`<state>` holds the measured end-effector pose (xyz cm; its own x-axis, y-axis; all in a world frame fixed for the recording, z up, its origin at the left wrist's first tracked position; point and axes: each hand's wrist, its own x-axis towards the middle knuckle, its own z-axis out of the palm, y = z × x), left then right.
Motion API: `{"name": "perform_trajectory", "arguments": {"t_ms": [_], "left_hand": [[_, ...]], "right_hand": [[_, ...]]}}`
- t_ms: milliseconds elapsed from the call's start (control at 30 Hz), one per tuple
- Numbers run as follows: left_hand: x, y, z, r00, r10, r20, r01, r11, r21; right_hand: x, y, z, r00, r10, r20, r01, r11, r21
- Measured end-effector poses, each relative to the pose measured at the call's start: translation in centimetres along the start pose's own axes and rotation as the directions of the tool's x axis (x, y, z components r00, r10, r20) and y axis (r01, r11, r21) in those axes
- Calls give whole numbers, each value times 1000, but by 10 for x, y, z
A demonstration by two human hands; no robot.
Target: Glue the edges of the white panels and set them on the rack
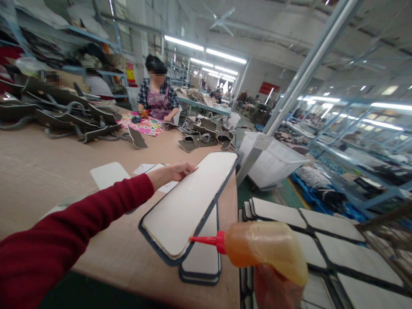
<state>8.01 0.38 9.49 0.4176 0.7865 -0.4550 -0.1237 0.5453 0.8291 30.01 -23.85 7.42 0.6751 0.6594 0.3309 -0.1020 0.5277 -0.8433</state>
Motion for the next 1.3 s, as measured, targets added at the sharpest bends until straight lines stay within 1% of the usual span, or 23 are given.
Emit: {"name": "perform_trajectory", "arguments": {"t_ms": [167,267,333,400,467,533,600,700,800,900,1000,1067,1133,1167,1233,1300], "left_hand": [[3,3,-3,999,-2,-48,1,1000,-26],[4,6,-3,993,7,-115,-14,998,-56],[6,7,-2,983,31,-179,-45,996,-76],[8,7,0,966,68,-248,-94,991,-94],[9,6,2,948,103,-301,-141,984,-109],[10,5,4,935,122,-333,-173,977,-128],[11,4,5,928,128,-351,-193,969,-155],[11,2,6,918,130,-375,-219,954,-206],[14,-1,9,906,120,-407,-239,937,-255],[20,-5,13,902,92,-422,-232,927,-293],[26,-9,19,911,65,-408,-211,922,-324],[29,-10,22,917,55,-395,-202,918,-342],[33,-10,26,920,50,-388,-197,916,-350],[35,-10,27,920,51,-387,-198,916,-348],[38,-10,31,918,68,-391,-209,920,-331],[41,-9,34,911,106,-400,-237,926,-295]], "right_hand": [[-2,3,-3,1000,-1,12,1,1000,-14],[-8,6,-6,998,49,28,-49,999,-1],[-13,6,-5,994,100,39,-101,995,11],[-17,5,1,988,154,12,-154,988,27],[-17,0,11,983,174,-58,-169,983,78],[-13,-6,18,984,131,-118,-116,985,130],[-7,-11,21,990,55,-126,-36,988,148],[-2,-13,16,987,-80,-139,99,985,140],[-6,-12,9,963,-185,-197,208,972,105],[-10,-12,5,939,-247,-240,267,962,56],[-12,-12,1,920,-293,-260,310,950,26],[-15,-7,-4,904,-307,-297,325,946,9],[-21,4,-10,893,-282,-350,299,954,-4],[-24,11,-13,900,-245,-361,259,966,-11],[-29,23,-17,932,-134,-337,147,989,14],[-26,27,-19,959,-39,-279,67,994,90]]}}
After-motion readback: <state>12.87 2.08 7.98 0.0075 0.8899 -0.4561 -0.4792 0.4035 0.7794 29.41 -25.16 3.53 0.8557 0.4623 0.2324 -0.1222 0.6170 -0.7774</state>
